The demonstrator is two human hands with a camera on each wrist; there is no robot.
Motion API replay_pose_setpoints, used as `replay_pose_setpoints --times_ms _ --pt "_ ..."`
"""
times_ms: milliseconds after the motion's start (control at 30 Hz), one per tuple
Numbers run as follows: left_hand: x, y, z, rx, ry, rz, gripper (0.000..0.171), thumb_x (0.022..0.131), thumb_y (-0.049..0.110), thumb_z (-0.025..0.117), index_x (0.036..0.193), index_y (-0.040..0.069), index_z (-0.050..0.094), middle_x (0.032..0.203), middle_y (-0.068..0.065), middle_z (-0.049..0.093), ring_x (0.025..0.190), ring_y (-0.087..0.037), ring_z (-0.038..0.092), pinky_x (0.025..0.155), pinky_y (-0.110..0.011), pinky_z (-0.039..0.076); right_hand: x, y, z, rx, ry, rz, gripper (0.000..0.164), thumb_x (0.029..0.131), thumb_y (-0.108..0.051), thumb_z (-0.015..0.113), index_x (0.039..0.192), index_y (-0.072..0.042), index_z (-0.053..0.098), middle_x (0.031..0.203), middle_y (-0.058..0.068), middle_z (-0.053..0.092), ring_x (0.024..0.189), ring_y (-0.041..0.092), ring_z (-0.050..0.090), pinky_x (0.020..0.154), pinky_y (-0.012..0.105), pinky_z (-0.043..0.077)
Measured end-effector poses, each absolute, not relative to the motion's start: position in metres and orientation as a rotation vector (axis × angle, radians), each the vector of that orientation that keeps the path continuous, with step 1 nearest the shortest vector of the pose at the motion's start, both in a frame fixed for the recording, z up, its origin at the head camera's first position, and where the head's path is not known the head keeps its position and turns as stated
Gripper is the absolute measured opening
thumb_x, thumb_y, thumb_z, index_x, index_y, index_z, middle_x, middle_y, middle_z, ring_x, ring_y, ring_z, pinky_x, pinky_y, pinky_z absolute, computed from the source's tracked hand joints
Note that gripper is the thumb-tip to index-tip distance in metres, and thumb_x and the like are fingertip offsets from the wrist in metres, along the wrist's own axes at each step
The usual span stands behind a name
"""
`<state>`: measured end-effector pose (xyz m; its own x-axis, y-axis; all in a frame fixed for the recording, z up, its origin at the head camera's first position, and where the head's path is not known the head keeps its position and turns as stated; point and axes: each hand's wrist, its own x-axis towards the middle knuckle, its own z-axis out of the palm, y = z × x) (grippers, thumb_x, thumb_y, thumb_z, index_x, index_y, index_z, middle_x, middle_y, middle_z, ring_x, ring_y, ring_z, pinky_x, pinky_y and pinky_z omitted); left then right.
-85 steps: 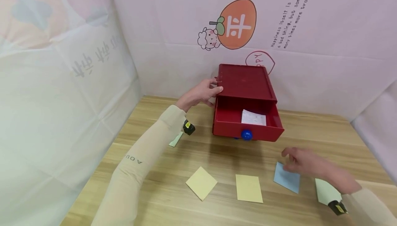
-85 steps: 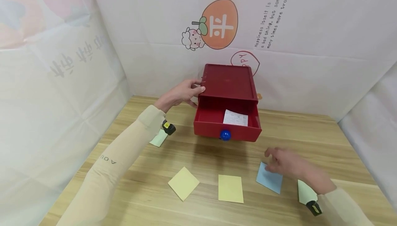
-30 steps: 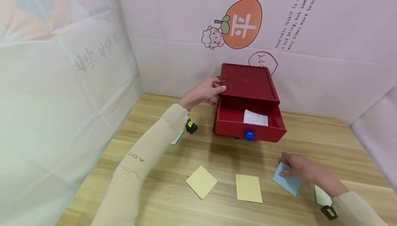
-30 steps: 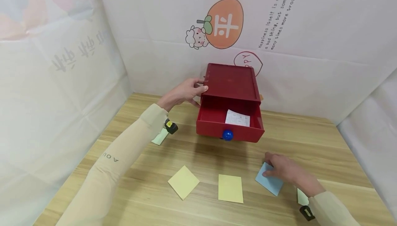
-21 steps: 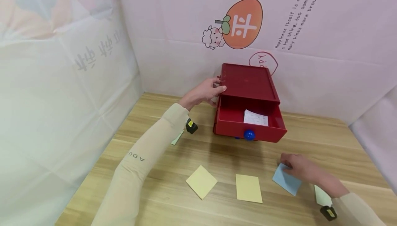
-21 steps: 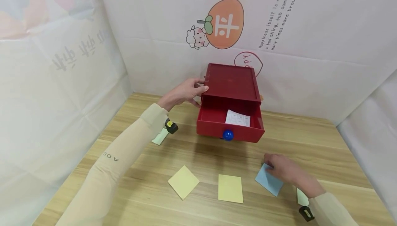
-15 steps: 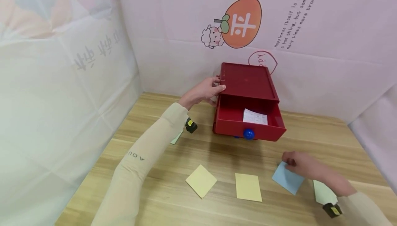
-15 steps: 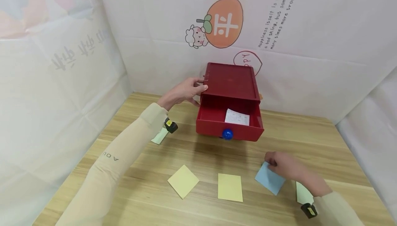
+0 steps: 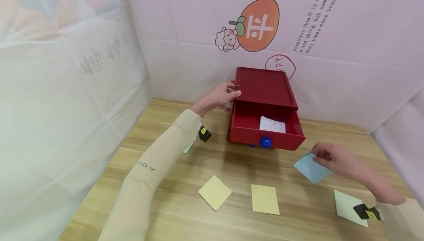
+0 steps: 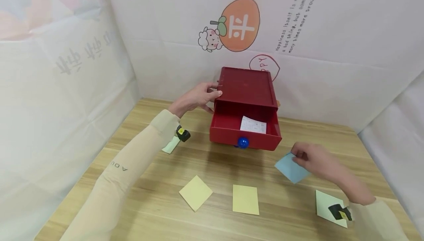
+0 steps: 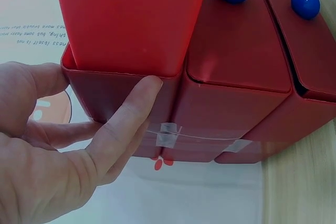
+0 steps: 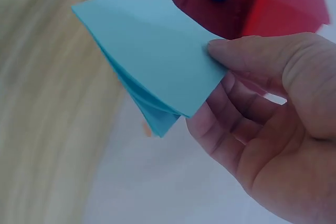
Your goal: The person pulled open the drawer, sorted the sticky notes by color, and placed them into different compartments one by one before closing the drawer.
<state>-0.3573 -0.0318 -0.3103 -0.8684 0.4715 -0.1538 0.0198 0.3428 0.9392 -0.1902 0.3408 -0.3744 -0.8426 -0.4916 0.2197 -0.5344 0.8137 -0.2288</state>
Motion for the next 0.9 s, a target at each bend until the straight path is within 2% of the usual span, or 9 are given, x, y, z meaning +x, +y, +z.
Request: replay_pose_setpoints --times_ms 133,367,700,900 --pt "-0.357 -0.031 -0.311 0.431 2.206 1.548 0.063 0.101 0.028 0.056 0.153 0.006 0.026 0.146 -0.016 0.041 0.126 -0.036 0.052 0.077 -0.048 0.062 -0.188 0.343 -0.354 0.818 -2.801 0.386 0.026 0.075 0.0 0.079 0.087 -0.018 0.065 0.075 -0.016 0.058 0.066 -0.009 0.045 0.054 0.015 0.045" --pt "-0.357 -0.031 -0.31 0.434 2.196 1.558 0.065 0.101 0.027 0.056 0.153 0.005 0.025 0.148 -0.017 0.039 0.128 -0.036 0.052 0.08 -0.05 0.061 -0.191 0.351 -0.313 0.786 -2.604 0.302 0.035 0.064 0.009 0.082 0.081 -0.016 0.065 0.071 -0.012 0.061 0.064 -0.011 0.048 0.055 0.007 0.044" --pt "-0.356 -0.034 -0.309 0.414 2.193 1.575 0.065 0.1 0.027 0.056 0.153 0.006 0.025 0.149 -0.017 0.038 0.129 -0.038 0.051 0.085 -0.054 0.059 -0.203 0.328 -0.262 0.751 -2.436 0.395 0.031 0.065 0.017 0.078 0.083 -0.004 0.065 0.072 -0.014 0.056 0.067 -0.018 0.044 0.06 -0.001 0.043" --pt "-0.355 -0.032 -0.309 0.418 2.208 1.548 0.065 0.1 0.028 0.056 0.153 0.006 0.026 0.148 -0.017 0.04 0.127 -0.037 0.052 0.078 -0.049 0.062 -0.214 0.305 -0.247 0.749 -2.403 0.383 0.031 0.064 0.015 0.081 0.086 -0.002 0.067 0.075 -0.001 0.061 0.071 -0.021 0.042 0.066 -0.004 0.042"
